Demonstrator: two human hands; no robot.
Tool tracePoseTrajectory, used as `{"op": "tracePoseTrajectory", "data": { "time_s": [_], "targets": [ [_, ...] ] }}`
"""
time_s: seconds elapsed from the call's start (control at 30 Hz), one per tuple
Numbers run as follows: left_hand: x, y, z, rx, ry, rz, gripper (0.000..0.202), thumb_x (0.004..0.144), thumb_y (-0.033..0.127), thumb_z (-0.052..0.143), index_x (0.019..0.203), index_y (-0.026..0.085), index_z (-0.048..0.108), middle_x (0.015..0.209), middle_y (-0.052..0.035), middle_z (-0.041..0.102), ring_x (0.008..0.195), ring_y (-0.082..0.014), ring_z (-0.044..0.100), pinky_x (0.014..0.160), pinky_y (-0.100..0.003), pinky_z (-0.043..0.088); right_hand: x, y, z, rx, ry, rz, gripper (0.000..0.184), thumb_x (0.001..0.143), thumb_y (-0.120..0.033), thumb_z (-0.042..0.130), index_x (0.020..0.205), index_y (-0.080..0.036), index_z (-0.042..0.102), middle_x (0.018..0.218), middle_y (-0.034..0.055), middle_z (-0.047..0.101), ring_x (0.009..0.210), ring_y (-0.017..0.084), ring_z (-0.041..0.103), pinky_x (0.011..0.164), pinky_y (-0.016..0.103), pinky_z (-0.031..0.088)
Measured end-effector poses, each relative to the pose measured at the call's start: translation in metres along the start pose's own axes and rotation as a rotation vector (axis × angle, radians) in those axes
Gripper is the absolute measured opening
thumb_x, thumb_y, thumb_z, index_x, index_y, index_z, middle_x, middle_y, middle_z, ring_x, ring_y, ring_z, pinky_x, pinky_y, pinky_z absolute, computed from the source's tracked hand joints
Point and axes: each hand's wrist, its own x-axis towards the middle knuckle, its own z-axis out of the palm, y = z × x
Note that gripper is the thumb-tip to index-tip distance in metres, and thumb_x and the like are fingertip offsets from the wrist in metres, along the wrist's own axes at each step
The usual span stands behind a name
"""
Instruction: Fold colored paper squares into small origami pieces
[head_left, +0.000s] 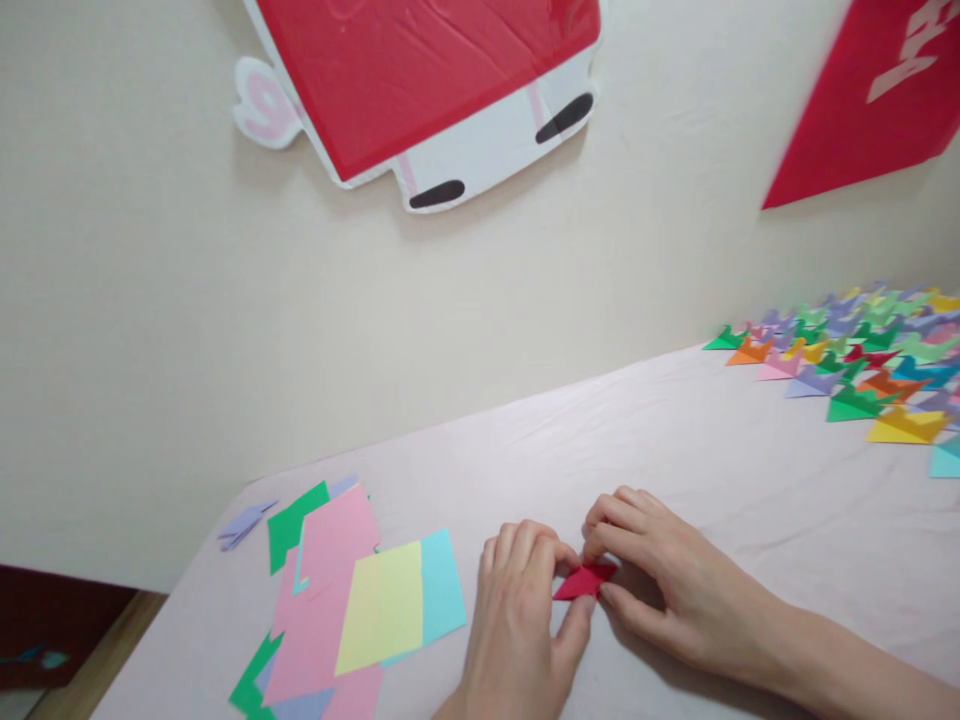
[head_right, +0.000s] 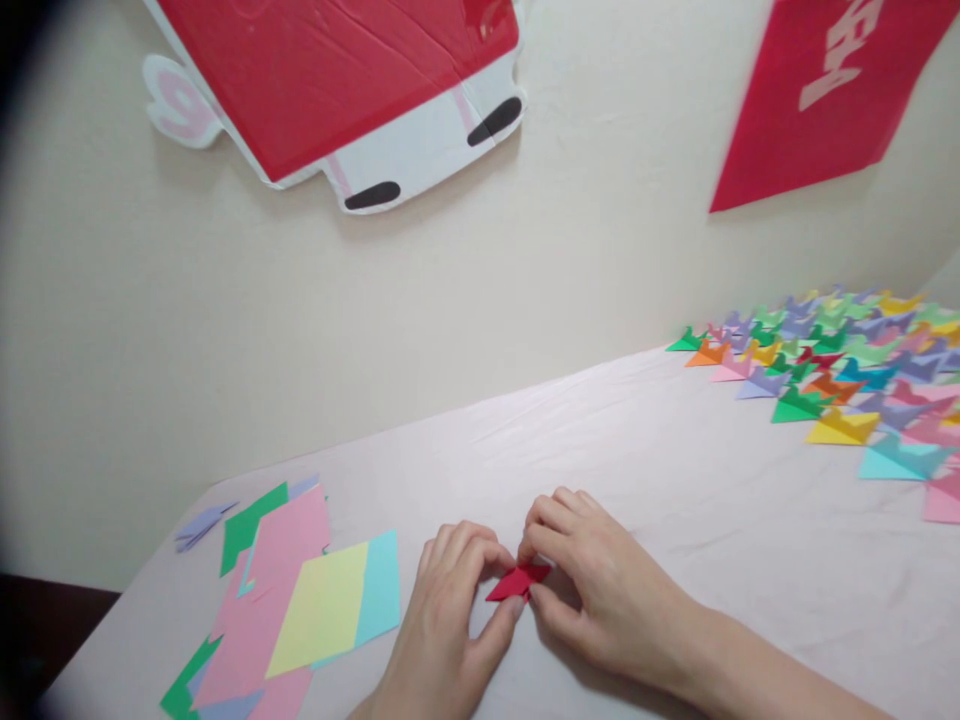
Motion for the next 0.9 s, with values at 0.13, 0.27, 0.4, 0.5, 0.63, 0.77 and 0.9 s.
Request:
{"op": "tracePoseTrajectory", "data": {
  "time_s": [0.13, 0.27, 0.4, 0.5, 0.63, 0.77, 0.9],
  "targets": [
    [-0.0012, 0.0001, 0.0011, -0.024, 0.004, -0.010, 0.020, 0.082, 0.006, 0.062, 0.087, 0.022, 0.051, 0.089, -0.0006, 0.057, 0.085, -0.0204, 0.052, 0.075, -0.035, 0.040, -0.0021, -0.0013, 0.0009, -0.021, -0.010, -0.043, 0.018, 0.077, -0.004, 0.056, 0.084, -0.021, 0.059, 0.086, 0.0034, 0.060, 0.084, 0.021, 0.052, 0.075, 0.035, 0.043],
    [-0.0014, 0.0001, 0.0014, -0.038, 0.009, -0.009, 0.019, 0.083, 0.006, 0.062, 0.087, 0.022, 0.052, 0.086, 0.0003, 0.059, 0.084, -0.0201, 0.052, 0.075, -0.036, 0.038, -0.0027, 0.0009, 0.0008, -0.029, -0.008, -0.085, 0.018, 0.084, -0.005, 0.052, 0.083, -0.021, 0.058, 0.083, 0.0036, 0.061, 0.081, 0.020, 0.052, 0.071, 0.033, 0.042],
    [-0.0004, -0.0010, 0.0015, 0.005, 0.001, 0.014, 0.017, 0.083, 0.007, 0.062, 0.087, 0.021, 0.055, 0.083, 0.0001, 0.060, 0.082, -0.0207, 0.053, 0.073, -0.036, 0.037, -0.0024, 0.0052, 0.0019, -0.038, -0.003, -0.100, 0.017, 0.088, -0.007, 0.051, 0.079, -0.021, 0.057, 0.080, 0.0031, 0.061, 0.078, 0.019, 0.050, 0.071, 0.033, 0.040],
    [0.0000, -0.0040, 0.0020, 0.021, -0.001, 0.039, 0.015, 0.086, 0.007, 0.059, 0.083, 0.021, 0.054, 0.082, -0.0001, 0.060, 0.082, -0.0207, 0.053, 0.072, -0.036, 0.037, -0.0016, 0.0070, 0.0020, -0.038, -0.011, -0.082, 0.016, 0.088, -0.008, 0.053, 0.079, -0.020, 0.057, 0.080, 0.0028, 0.061, 0.078, 0.019, 0.050, 0.071, 0.033, 0.040],
    [0.0000, -0.0078, 0.0018, 0.013, -0.024, 0.046, 0.015, 0.090, 0.008, 0.056, 0.083, 0.021, 0.053, 0.082, 0.0000, 0.061, 0.082, -0.0200, 0.053, 0.072, -0.036, 0.037, 0.0005, 0.0066, 0.0005, -0.038, -0.028, -0.027, 0.015, 0.087, -0.009, 0.055, 0.078, -0.020, 0.059, 0.080, 0.0027, 0.062, 0.079, 0.020, 0.050, 0.073, 0.034, 0.039],
    [0.0005, -0.0086, 0.0002, 0.011, -0.052, 0.037, 0.015, 0.090, 0.009, 0.058, 0.082, 0.021, 0.054, 0.083, 0.0004, 0.061, 0.082, -0.0197, 0.053, 0.073, -0.035, 0.037, 0.0017, 0.0065, -0.0003, -0.038, -0.034, -0.032, 0.016, 0.090, -0.011, 0.054, 0.077, -0.020, 0.059, 0.079, 0.0027, 0.062, 0.078, 0.019, 0.050, 0.073, 0.034, 0.039],
    [0.0020, -0.0085, -0.0008, 0.002, -0.061, 0.005, 0.014, 0.089, 0.010, 0.062, 0.085, 0.022, 0.056, 0.084, 0.0008, 0.062, 0.084, -0.0200, 0.054, 0.074, -0.035, 0.038, 0.0011, 0.0066, 0.0001, -0.050, -0.027, -0.046, 0.017, 0.090, -0.011, 0.053, 0.077, -0.020, 0.058, 0.080, 0.0029, 0.062, 0.077, 0.019, 0.051, 0.073, 0.033, 0.039]
  ]
}}
